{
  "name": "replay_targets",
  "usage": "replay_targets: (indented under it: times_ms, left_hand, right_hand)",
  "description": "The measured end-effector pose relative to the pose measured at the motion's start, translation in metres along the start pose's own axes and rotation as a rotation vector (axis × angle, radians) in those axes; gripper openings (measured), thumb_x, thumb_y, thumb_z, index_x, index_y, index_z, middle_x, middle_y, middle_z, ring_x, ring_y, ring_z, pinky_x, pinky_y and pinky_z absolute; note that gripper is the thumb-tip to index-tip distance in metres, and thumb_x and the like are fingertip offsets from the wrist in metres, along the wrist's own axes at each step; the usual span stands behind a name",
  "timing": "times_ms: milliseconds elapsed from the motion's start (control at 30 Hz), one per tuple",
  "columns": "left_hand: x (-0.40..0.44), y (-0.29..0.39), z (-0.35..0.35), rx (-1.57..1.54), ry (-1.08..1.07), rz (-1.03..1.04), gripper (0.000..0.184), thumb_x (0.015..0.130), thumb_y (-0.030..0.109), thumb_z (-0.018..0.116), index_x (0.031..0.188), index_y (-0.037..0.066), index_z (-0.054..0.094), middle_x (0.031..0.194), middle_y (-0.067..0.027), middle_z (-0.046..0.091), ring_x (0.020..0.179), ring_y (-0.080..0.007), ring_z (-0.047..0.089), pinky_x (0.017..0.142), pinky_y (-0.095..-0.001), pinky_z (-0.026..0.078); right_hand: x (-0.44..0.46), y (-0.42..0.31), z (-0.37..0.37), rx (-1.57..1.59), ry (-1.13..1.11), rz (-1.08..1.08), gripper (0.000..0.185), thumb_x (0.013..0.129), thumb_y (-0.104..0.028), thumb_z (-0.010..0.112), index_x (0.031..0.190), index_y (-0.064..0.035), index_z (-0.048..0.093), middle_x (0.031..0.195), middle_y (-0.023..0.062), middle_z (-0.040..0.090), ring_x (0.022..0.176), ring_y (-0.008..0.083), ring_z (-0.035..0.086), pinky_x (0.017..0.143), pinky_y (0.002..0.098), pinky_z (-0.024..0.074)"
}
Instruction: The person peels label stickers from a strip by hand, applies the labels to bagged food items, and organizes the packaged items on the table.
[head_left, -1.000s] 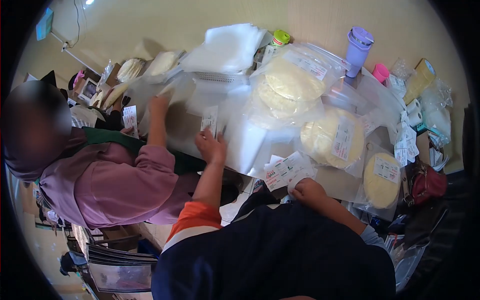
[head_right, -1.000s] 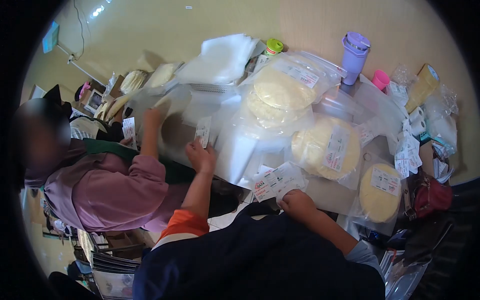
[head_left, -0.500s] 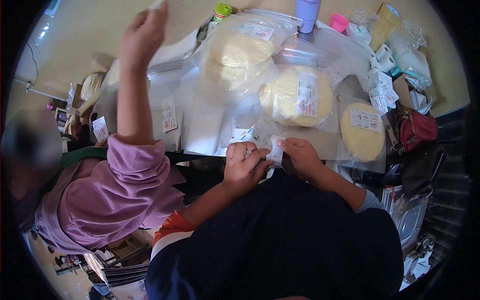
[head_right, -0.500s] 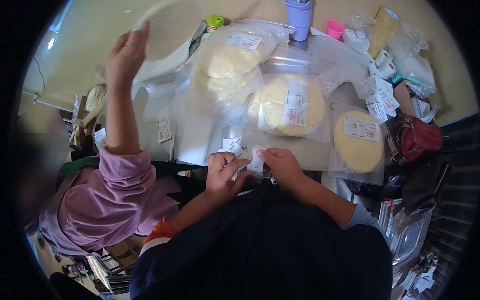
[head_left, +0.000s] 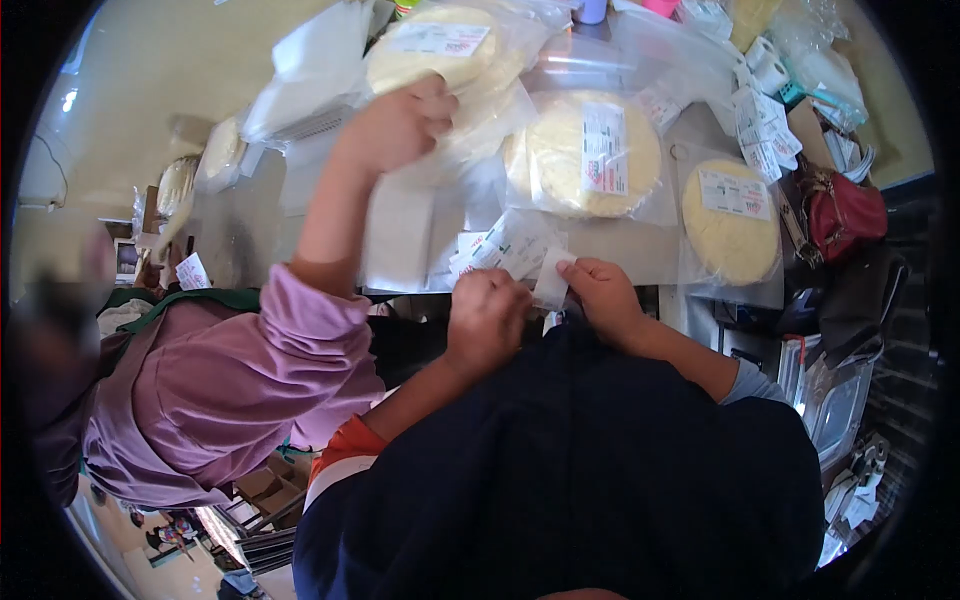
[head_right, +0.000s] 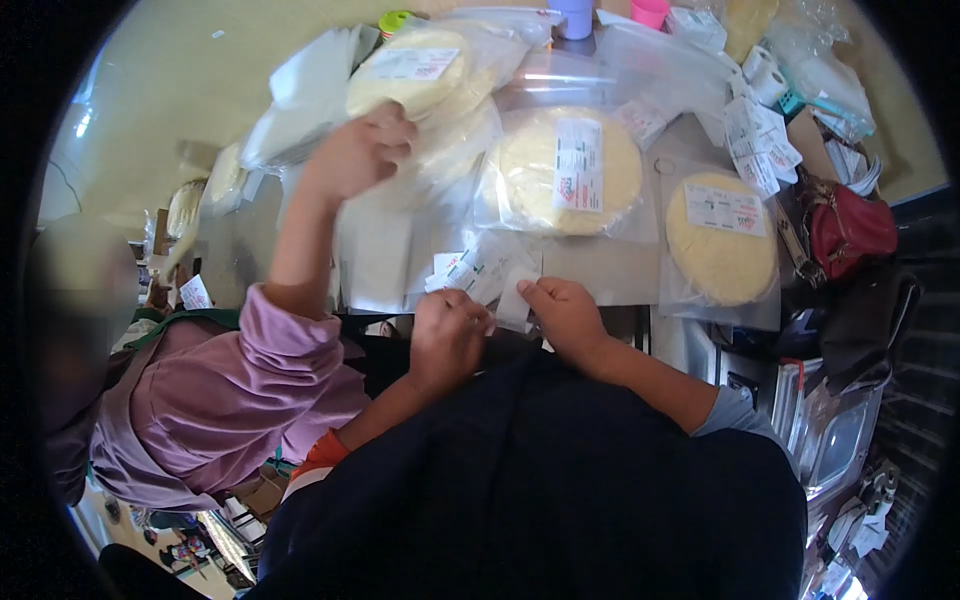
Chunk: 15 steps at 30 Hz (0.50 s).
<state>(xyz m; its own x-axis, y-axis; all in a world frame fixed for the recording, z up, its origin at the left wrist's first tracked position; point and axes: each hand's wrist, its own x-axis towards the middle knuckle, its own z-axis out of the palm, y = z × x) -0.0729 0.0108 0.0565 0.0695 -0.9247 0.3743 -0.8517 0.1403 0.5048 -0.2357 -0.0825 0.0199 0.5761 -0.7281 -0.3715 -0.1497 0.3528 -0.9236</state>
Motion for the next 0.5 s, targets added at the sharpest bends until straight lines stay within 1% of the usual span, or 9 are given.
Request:
replay_targets:
  times_ms: [67,167,267,367,467,500]
  left_hand:
    - [0.001,-0.017,0.006,-0.136,-0.061,-0.325,0.017,0.071,0.01,0.068,0.085,0.004,0.062,0.089,-0.0095,0.054,0.08,-0.0276,0.052,0.073,-0.0361,0.042]
    - [0.0,-0.049,0.022,-0.503,-0.077,-0.881,0.016,0.075,0.012,0.064,0.087,0.0,0.063,0.089,-0.0135,0.054,0.084,-0.0301,0.054,0.076,-0.0349,0.044]
    - [0.017,-0.047,0.016,-0.214,-0.228,-0.827,0.018,0.078,0.016,0.063,0.084,-0.001,0.065,0.092,-0.0162,0.055,0.084,-0.0298,0.055,0.077,-0.0349,0.045]
    - [0.011,-0.063,0.03,-0.159,-0.264,-0.836,0.019,0.077,0.018,0.063,0.081,0.0,0.066,0.094,-0.0171,0.054,0.085,-0.0301,0.056,0.078,-0.0357,0.046]
    - [0.008,-0.066,0.033,-0.105,-0.252,-0.804,0.022,0.076,0.021,0.065,0.082,-0.001,0.067,0.094,-0.017,0.054,0.087,-0.0284,0.056,0.08,-0.0342,0.045]
    - [0.008,-0.065,0.035,-0.101,-0.247,-0.814,0.022,0.076,0.021,0.065,0.081,-0.001,0.067,0.094,-0.0171,0.054,0.088,-0.0287,0.056,0.08,-0.0345,0.045]
  right_hand:
    - [0.0,-0.001,-0.004,-0.122,0.092,-0.067,0.033,0.089,-0.026,0.055,0.069,-0.0001,0.059,0.061,0.0078,0.055,0.057,0.0162,0.049,0.057,0.0311,0.0406]
    - [0.005,0.012,-0.009,-0.546,0.053,-0.325,0.026,0.086,-0.022,0.055,0.072,-0.0006,0.06,0.07,0.0129,0.059,0.066,0.0268,0.055,0.062,0.0367,0.043]
    - [0.02,0.025,-0.002,-0.63,-0.06,-0.685,0.02,0.082,-0.018,0.057,0.073,-0.0014,0.062,0.08,0.0137,0.062,0.08,0.033,0.056,0.071,0.0396,0.0451]
    - [0.03,0.028,0.007,-0.728,-0.097,-0.796,0.017,0.08,-0.017,0.058,0.075,-0.0018,0.063,0.083,0.0115,0.063,0.087,0.0298,0.057,0.079,0.0389,0.0458]
    - [0.036,0.025,0.008,-0.878,-0.152,-0.8,0.016,0.079,-0.017,0.059,0.076,-0.0024,0.064,0.083,0.0105,0.063,0.089,0.0286,0.056,0.082,0.0377,0.0456]
    - [0.039,0.025,0.008,-0.882,-0.156,-0.77,0.017,0.079,-0.018,0.059,0.075,-0.0023,0.064,0.083,0.0106,0.063,0.089,0.0284,0.056,0.082,0.0377,0.0456]
